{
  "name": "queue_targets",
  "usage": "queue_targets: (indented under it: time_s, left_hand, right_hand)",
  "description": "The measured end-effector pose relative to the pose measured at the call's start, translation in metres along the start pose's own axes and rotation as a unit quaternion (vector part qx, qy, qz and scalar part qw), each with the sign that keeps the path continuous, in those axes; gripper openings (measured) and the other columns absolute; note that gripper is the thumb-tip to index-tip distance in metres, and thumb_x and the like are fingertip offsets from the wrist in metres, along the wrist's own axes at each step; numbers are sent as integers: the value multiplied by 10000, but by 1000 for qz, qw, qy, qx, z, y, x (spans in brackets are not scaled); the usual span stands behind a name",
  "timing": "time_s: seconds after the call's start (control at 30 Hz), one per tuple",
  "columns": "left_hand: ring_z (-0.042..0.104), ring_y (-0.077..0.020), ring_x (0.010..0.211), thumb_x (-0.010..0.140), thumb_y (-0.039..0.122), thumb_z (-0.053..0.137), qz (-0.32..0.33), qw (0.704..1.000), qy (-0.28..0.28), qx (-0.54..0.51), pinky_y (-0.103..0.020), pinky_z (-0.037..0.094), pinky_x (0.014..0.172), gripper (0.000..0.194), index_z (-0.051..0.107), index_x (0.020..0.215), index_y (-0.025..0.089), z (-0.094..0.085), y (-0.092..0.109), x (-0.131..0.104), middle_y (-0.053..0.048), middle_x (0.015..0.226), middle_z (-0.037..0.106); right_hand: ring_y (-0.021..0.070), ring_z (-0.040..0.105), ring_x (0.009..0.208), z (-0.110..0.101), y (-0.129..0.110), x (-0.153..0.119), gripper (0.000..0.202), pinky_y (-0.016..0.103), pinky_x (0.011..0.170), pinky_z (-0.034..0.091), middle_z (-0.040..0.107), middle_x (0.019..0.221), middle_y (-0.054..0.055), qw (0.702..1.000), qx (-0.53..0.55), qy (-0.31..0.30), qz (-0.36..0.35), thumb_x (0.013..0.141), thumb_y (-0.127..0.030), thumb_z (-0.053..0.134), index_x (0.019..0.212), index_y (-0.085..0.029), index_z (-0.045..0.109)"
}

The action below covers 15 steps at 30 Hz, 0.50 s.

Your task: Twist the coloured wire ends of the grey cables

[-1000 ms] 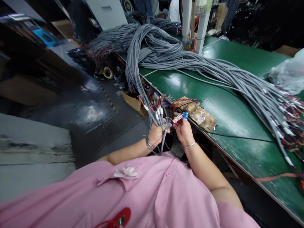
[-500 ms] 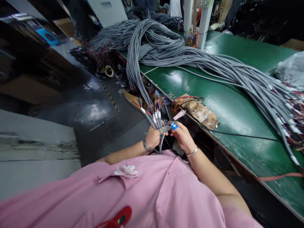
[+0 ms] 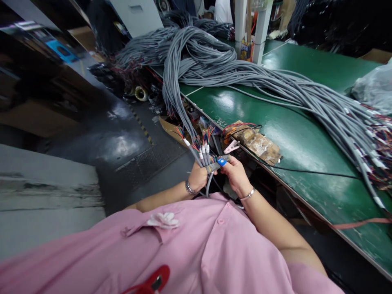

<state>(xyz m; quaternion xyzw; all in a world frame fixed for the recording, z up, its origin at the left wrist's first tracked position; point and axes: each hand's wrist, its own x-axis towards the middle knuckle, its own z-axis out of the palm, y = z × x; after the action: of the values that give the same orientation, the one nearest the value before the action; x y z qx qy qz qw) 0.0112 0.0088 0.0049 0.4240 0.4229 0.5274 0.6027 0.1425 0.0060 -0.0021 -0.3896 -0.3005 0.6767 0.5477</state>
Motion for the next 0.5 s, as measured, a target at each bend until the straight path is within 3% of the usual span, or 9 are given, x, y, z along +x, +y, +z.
queue_targets:
  time_s: [0.5]
  left_hand:
    - [503,-96,440,659,383,751,-10,999,42,4,-241,417,507,299,562,597,160,1,-4,0,13,480,563]
  right_hand:
    - [86,457,554,0,9,-1,176,240,565,388,564,633,-39,999,31,15,-13,693,-323,774,748,-193,669]
